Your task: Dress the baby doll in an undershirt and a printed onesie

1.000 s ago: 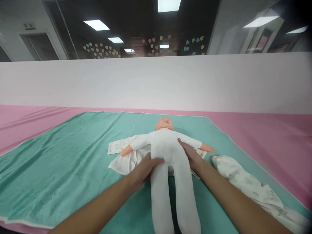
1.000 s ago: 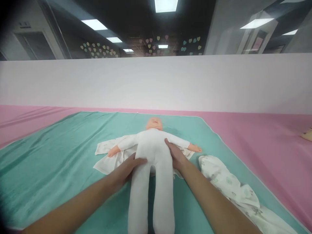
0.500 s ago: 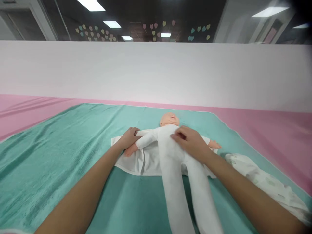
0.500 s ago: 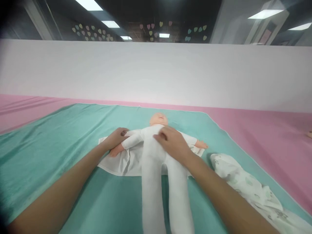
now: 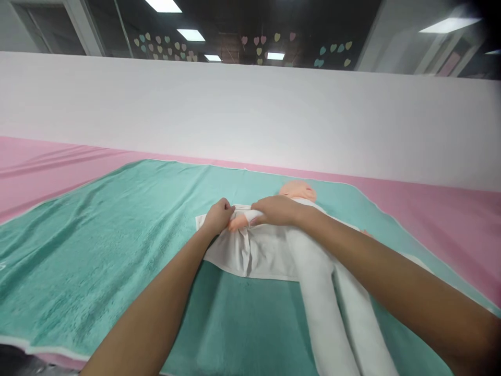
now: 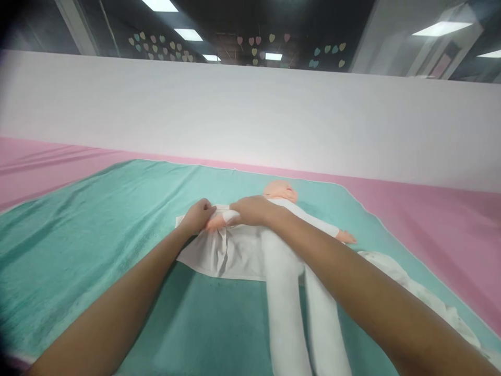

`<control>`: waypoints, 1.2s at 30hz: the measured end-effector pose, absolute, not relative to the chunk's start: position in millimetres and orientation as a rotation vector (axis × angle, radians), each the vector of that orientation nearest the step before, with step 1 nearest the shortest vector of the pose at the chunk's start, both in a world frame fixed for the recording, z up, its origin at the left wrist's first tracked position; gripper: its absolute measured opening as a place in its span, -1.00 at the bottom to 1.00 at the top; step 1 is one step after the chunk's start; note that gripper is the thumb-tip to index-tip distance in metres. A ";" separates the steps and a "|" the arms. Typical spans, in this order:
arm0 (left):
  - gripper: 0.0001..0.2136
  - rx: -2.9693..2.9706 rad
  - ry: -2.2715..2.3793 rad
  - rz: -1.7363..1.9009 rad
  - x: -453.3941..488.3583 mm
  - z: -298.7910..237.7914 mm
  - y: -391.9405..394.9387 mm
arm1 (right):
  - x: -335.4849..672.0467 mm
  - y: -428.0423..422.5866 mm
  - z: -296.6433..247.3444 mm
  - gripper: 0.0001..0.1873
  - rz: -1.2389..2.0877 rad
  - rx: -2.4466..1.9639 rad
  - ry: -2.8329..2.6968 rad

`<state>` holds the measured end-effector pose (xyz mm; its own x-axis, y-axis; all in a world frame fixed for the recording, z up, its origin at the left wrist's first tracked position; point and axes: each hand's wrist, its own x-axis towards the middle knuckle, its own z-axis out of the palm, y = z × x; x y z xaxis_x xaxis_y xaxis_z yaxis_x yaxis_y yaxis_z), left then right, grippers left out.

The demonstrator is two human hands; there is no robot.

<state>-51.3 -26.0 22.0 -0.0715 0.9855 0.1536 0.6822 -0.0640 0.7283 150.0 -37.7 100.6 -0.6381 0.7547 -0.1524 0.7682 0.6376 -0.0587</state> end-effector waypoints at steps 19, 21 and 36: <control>-0.73 1.336 1.131 1.198 -13.1 38.2 -62.8 | 245.4 -105.6 97.8 -0.53 -0.005 2.531 2.495; -0.71 1.379 1.112 1.175 -9.3 38.3 -65.9 | 275.9 -119.4 89.9 -0.46 -0.298 2.690 2.184; -0.68 1.373 1.159 1.243 11.5 32.9 -74.0 | 248.0 -140.6 44.6 -0.48 -3.076 2.545 1.520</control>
<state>11.5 -74.0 32.9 0.0463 0.9905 0.1294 0.0607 -0.1321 0.9894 248.0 -140.6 44.6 0.0798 0.9536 -0.2902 -0.3488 -0.2460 -0.9043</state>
